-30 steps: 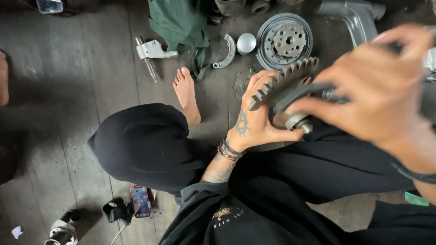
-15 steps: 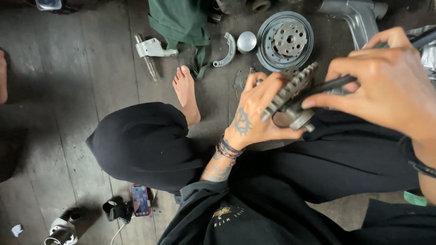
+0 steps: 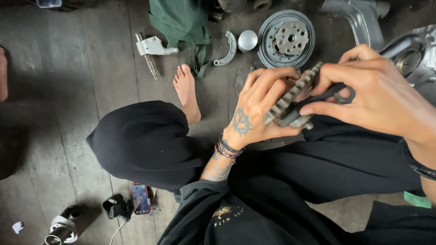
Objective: Inspecting and handling various internal motorcycle engine components such as the piston and clutch assembly during a repair process.
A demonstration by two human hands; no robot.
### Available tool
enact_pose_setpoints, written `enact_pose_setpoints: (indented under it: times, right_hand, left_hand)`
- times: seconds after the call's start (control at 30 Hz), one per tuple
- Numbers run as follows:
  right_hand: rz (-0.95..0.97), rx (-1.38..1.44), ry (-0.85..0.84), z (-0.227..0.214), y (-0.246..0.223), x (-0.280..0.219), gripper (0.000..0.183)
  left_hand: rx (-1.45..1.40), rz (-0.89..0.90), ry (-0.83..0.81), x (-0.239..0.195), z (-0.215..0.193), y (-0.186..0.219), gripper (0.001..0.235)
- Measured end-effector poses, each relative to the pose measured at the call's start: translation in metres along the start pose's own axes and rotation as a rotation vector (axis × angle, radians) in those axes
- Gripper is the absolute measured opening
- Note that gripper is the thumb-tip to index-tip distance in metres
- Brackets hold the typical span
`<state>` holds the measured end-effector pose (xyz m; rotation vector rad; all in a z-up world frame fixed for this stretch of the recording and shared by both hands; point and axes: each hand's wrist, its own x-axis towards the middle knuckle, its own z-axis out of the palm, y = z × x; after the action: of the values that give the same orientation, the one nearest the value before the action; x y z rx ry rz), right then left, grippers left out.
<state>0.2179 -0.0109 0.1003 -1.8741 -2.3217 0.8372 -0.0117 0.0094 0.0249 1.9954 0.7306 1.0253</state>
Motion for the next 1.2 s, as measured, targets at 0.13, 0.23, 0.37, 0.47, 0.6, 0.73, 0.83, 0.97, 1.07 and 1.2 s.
enact_pose_setpoints:
  times: [0.13,0.23,0.37,0.47,0.6,0.73,0.83,0.97,1.07,1.2]
  right_hand:
    - [-0.038,-0.127,0.072,-0.004,0.013,0.003,0.039]
    - [0.035,-0.440,0.213,-0.003,0.040,-0.005,0.038]
    - [-0.029,0.030,0.228,0.008,0.070,0.013,0.027]
    - [0.026,-0.135,0.165,0.026,0.087,0.030,0.052]
    - [0.065,-0.471,0.003,0.054,0.110,0.060,0.034]
    - [0.099,-0.680,-0.117,0.115,0.174,0.108,0.035]
    - [0.043,-0.816,-0.077,0.174,0.233,0.134,0.045]
    - [0.119,-0.674,0.104,0.233,0.265,0.163,0.076]
    - [0.249,-0.463,0.169,0.252,0.262,0.170,0.111]
    - [0.337,-0.374,0.153,0.269,0.268,0.167,0.134]
  left_hand:
    - [-0.041,-0.021,0.033,0.001,0.005,-0.003,0.061]
    - [-0.413,-0.182,0.191,-0.009,0.025,-0.026,0.080]
    - [-0.391,-0.402,0.271,-0.011,0.034,-0.068,0.041]
    - [-0.398,-0.648,0.419,-0.028,0.062,-0.150,0.055]
    - [-0.190,-1.260,0.334,-0.079,0.110,-0.246,0.077]
    - [0.098,-1.293,0.088,-0.145,0.156,-0.294,0.086]
    - [0.214,-1.330,-0.137,-0.142,0.157,-0.277,0.090]
    - [0.268,-1.278,-0.098,-0.157,0.181,-0.295,0.085]
    - [0.370,-1.055,-0.004,-0.170,0.186,-0.304,0.066]
    - [0.436,-0.907,0.093,-0.177,0.190,-0.307,0.059]
